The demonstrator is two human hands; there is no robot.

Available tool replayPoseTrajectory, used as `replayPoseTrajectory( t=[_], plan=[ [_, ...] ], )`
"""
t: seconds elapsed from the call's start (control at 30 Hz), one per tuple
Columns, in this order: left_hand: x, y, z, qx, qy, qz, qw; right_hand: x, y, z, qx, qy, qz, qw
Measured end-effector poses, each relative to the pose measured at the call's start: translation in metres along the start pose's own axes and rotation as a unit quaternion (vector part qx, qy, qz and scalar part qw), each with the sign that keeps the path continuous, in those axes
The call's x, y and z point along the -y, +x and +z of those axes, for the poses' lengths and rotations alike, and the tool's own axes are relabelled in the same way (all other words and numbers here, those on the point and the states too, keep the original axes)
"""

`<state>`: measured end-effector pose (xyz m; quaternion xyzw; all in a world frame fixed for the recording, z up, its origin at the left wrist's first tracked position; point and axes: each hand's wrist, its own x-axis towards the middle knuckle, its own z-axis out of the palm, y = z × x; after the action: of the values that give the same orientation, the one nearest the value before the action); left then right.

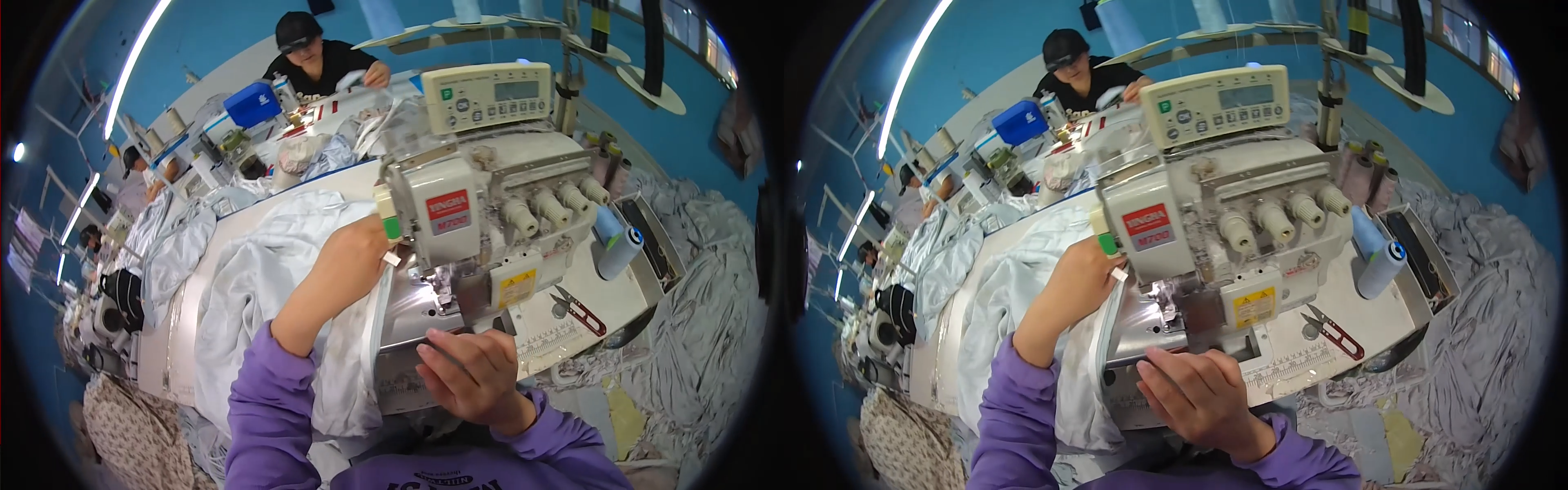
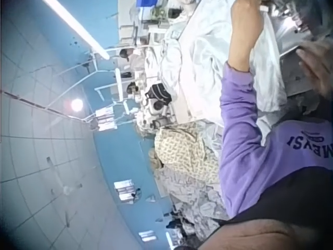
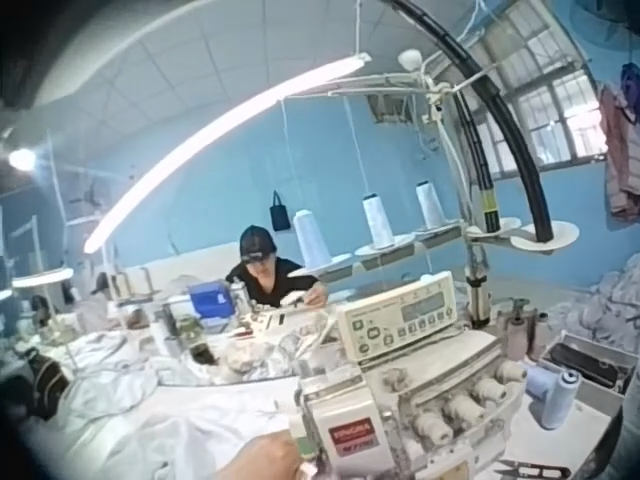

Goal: Sewing white fabric into pillowcases using an industrial overlock sewing machine.

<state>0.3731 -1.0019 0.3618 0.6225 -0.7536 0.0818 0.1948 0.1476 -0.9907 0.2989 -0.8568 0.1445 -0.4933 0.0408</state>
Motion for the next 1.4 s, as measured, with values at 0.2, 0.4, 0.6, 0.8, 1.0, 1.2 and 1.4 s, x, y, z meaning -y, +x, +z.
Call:
replayPoseTrajectory(
  t=[0.2,0.4,0.6,0.8,1.0,1.2,1.4],
  plan=[
    [0.006,0.003,0.004,-0.024,-0.052,-0.001,0.998,0.006,0.035,0.007,0.024,-0.023,0.008,0.999],
    [0.01,-0.001,0.012,-0.029,-0.071,-0.008,0.997,0.01,0.07,0.024,0.031,-0.031,0.011,0.999],
    [0.009,-0.002,0.01,-0.027,-0.088,-0.005,0.996,0.014,0.069,0.035,0.048,-0.052,0.043,0.997],
    [0.017,-0.014,0.003,-0.058,-0.077,0.011,0.995,0.017,0.06,0.028,0.015,-0.027,0.008,1.0],
    [0.016,-0.038,-0.01,-0.052,0.02,0.056,0.997,0.033,0.009,0.019,0.043,0.074,-0.026,0.996],
    [-0.001,-0.052,-0.02,-0.065,-0.018,0.059,0.996,0.059,-0.005,0.043,0.106,0.123,-0.101,0.982],
    [-0.001,-0.058,-0.016,-0.063,-0.136,-0.017,0.989,0.081,-0.009,0.076,0.217,0.171,-0.12,0.953]
  ],
)
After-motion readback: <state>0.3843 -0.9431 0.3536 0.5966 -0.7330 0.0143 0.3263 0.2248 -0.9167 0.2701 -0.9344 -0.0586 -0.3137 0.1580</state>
